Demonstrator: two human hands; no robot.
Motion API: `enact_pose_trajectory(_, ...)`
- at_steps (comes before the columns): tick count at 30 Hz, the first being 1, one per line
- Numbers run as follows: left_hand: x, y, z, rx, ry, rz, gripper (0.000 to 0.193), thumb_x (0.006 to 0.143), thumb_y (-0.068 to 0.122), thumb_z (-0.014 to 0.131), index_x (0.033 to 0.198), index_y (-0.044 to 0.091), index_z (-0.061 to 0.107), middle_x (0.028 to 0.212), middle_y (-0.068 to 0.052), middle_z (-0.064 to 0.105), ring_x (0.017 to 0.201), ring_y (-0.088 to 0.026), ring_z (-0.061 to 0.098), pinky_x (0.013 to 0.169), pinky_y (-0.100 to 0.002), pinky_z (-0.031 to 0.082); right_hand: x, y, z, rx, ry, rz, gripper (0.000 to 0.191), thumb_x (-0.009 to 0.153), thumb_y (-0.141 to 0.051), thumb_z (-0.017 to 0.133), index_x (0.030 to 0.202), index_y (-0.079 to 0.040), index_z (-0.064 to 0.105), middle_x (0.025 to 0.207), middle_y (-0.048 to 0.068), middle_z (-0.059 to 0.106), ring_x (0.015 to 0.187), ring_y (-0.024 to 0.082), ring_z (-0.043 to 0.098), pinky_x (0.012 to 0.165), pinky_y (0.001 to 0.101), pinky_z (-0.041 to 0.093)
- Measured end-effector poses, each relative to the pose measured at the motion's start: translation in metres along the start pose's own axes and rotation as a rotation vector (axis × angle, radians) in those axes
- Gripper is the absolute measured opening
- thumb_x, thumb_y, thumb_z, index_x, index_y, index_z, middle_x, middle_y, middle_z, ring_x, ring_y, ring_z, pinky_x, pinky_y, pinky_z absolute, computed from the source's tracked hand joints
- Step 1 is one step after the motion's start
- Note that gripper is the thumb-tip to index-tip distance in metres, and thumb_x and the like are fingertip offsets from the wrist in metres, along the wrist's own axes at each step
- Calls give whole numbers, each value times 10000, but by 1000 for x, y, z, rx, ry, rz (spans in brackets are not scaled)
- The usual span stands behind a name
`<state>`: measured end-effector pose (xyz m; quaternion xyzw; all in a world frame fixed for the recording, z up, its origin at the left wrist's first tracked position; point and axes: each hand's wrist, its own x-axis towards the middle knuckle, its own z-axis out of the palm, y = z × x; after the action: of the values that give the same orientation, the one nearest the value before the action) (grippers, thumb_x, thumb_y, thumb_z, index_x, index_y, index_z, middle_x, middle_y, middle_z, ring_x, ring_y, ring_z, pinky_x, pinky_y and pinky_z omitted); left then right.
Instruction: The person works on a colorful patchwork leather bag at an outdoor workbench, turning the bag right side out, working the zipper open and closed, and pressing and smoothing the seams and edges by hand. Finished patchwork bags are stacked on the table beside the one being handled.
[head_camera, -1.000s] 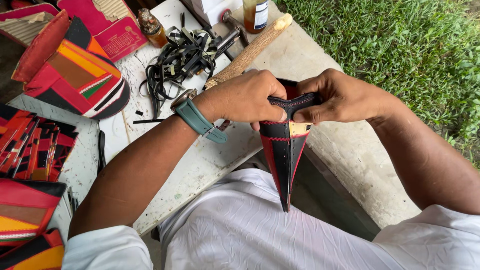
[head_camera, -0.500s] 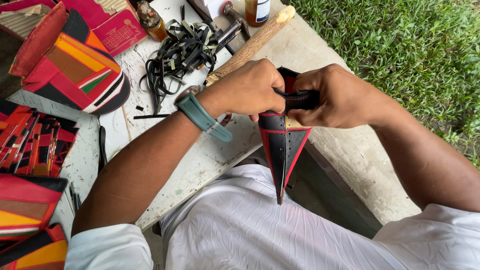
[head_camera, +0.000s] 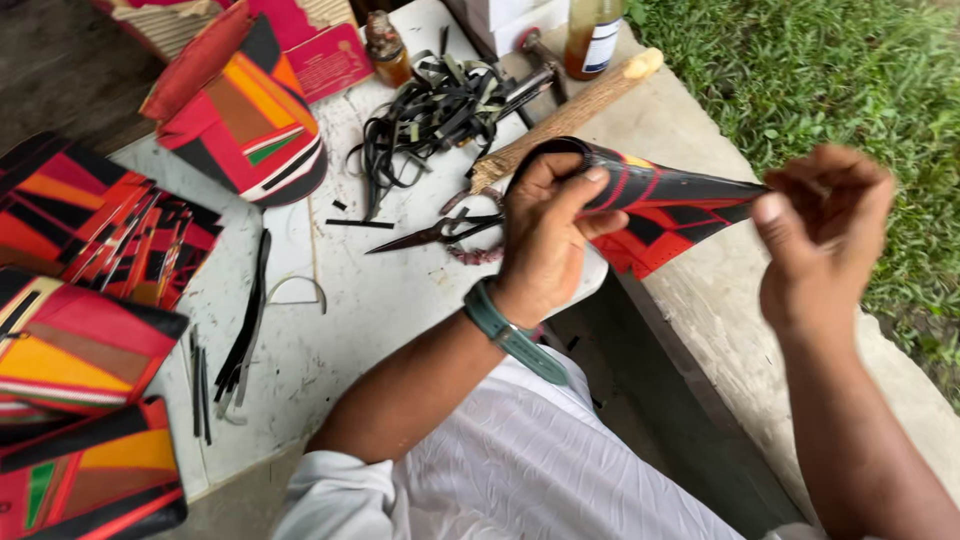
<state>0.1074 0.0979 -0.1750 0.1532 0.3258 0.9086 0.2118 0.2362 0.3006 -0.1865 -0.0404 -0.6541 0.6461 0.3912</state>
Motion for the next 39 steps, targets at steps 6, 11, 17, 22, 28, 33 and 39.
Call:
enact_pose_trajectory(6, -24, -1, 18, 38, -68, 219, 101, 1055, 63, 655, 1133, 39, 595, 1104, -74, 683, 980, -140, 693, 817, -333, 642, -35, 14, -6, -223, 69, -134, 778, 1018, -307, 901, 1507, -107, 330, 1485, 35, 426, 1417, 150, 426, 1177, 297, 374)
enact_pose_trajectory(11, -40, -20, 29, -169, -127, 50, 108, 1063, 60, 670, 1157, 34, 622, 1139, -56, 679, 1050, -119, 669, 914, -326, 620, -9, 20, -12, -353, 117, -235, 963, 986, -262, 835, 1702, -110, 208, 1725, 55, 254, 1588, 187, 240, 1314, 309, 236)
enact_pose_trajectory(17, -30, -50, -3, -201, 100, -333, 195, 1006, 143, 696, 1186, 100, 635, 1059, -17, 668, 893, -114, 647, 601, -310, 590, 13, 47, 20, -237, 53, 194, 1188, 818, -408, 910, 1692, -195, 134, 1692, 5, 254, 1422, 225, 376, 992, 406, 455)
enact_pose_trajectory(22, -54, -77, -12, -204, 101, -457, 268, 980, 137, 674, 1243, 158, 625, 1091, 22, 659, 901, -99, 641, 583, -278, 573, -13, 40, 37, 359, -113, 476, 972, 866, -116, 777, 1658, -141, 215, 1488, 89, 503, 1333, 218, 543, 1047, 384, 526)
enact_pose_trajectory(28, -66, -67, -4, -12, 135, -553, 304, 925, 226, 613, 1228, 232, 593, 1120, 98, 673, 982, -56, 660, 623, -343, 628, -11, 45, 46, 210, -128, 362, 675, 898, 55, 742, 1505, 2, 452, 1351, 101, 629, 1212, 184, 633, 1080, 385, 536)
enact_pose_trajectory(33, -65, -8, -3, 1167, -310, -280, 311, 994, 336, 687, 1178, 86, 673, 1106, -80, 744, 974, -244, 749, 803, -348, 605, -12, 40, 32, 195, -130, 439, 619, 898, 29, 747, 1469, 15, 507, 1285, 106, 678, 1151, 175, 662, 1035, 355, 560)
enact_pose_trajectory(39, 12, -17, -11, 1364, -279, 412, 824, 936, 365, 768, 1536, -33, 367, 1386, -322, 521, 1263, -468, 546, 1048, -493, 456, -19, 37, 51, 133, -202, 396, 651, 906, 22, 752, 1496, 23, 479, 1291, 88, 663, 1148, 158, 644, 1022, 337, 553)
